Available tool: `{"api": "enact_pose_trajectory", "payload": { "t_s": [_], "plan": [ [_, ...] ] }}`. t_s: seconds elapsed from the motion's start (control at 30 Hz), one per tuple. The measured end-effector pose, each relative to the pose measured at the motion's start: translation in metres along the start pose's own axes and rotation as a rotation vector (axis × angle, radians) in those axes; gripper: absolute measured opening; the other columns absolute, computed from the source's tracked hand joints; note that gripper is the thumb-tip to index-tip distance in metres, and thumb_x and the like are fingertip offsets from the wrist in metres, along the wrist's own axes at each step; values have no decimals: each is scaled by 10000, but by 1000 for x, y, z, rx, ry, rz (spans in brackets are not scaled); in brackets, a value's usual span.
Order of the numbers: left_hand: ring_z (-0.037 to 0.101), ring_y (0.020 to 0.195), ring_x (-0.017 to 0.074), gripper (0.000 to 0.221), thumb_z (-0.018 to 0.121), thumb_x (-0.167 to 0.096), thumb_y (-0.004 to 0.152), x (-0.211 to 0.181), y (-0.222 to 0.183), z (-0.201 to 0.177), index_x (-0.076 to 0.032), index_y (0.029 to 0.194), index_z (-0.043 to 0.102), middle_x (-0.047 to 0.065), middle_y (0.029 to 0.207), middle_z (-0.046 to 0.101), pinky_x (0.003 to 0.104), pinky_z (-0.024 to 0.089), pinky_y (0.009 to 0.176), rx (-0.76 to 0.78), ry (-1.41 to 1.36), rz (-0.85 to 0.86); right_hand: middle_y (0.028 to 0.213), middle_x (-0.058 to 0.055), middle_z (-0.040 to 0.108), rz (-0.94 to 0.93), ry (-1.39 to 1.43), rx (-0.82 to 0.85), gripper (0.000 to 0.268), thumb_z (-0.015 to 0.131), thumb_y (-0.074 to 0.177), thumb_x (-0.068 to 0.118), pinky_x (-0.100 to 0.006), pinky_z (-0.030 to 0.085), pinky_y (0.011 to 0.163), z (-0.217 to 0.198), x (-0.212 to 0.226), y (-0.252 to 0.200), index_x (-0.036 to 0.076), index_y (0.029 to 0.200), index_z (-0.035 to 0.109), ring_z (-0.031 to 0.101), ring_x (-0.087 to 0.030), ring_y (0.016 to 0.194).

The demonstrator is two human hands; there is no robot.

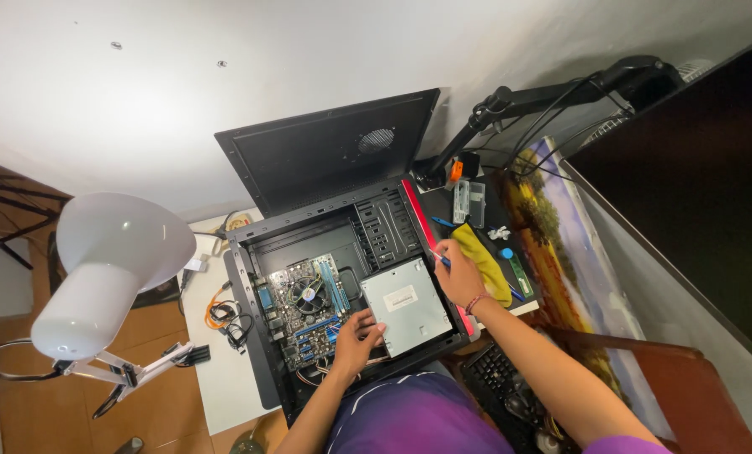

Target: Installing an internal optical drive into a computer case and connecting SATA and power cables.

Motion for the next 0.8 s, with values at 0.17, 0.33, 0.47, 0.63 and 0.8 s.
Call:
{"api": "enact_pose_trajectory", "payload": {
  "t_s": [0.17,0.33,0.47,0.63,0.8],
  "plan": [
    [681,1082,194,508,737,-120,895,-4,-3,3,-3,1359,566,129,1266,686,329,621,869,-11,8,-25,788,-135,680,158,-37,-164,238,769,819,278,-435,528,697,15,7,-5,119,982,698,687,-349,772],
    [677,1085,186,510,731,-128,902,-4,-3,3,-8,1367,559,118,1267,687,327,614,877,-24,14,-40,829,-137,695,-12,-110,-446,208,840,795,291,-438,545,823,28,3,-15,107,832,751,677,-360,800],
    [675,1085,183,514,729,-130,905,-1,-2,4,-16,1378,560,112,1267,690,320,606,880,-24,21,-49,879,-115,693,128,-109,-406,120,793,821,209,-442,533,718,30,11,-23,109,870,748,679,-356,817],
    [678,1090,187,518,721,-137,912,-5,-6,5,-16,1388,555,106,1276,687,324,609,879,-35,24,-56,967,-60,679,-32,-249,-383,123,701,816,81,-462,528,695,43,3,-25,142,922,693,677,-350,826],
    [674,1096,193,537,722,-140,913,-3,-5,6,-9,1401,542,114,1289,676,329,605,882,-30,18,-41,1003,-47,609,-140,-333,-237,112,651,910,74,-475,525,648,48,-6,-19,164,956,605,662,-348,758]
  ]
}}
Point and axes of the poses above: each hand's wrist, its own y-axis towards the middle knuckle, its own z-axis out of the palm, x = y × z, the point moved 6 cm from there along y, towards the middle knuckle
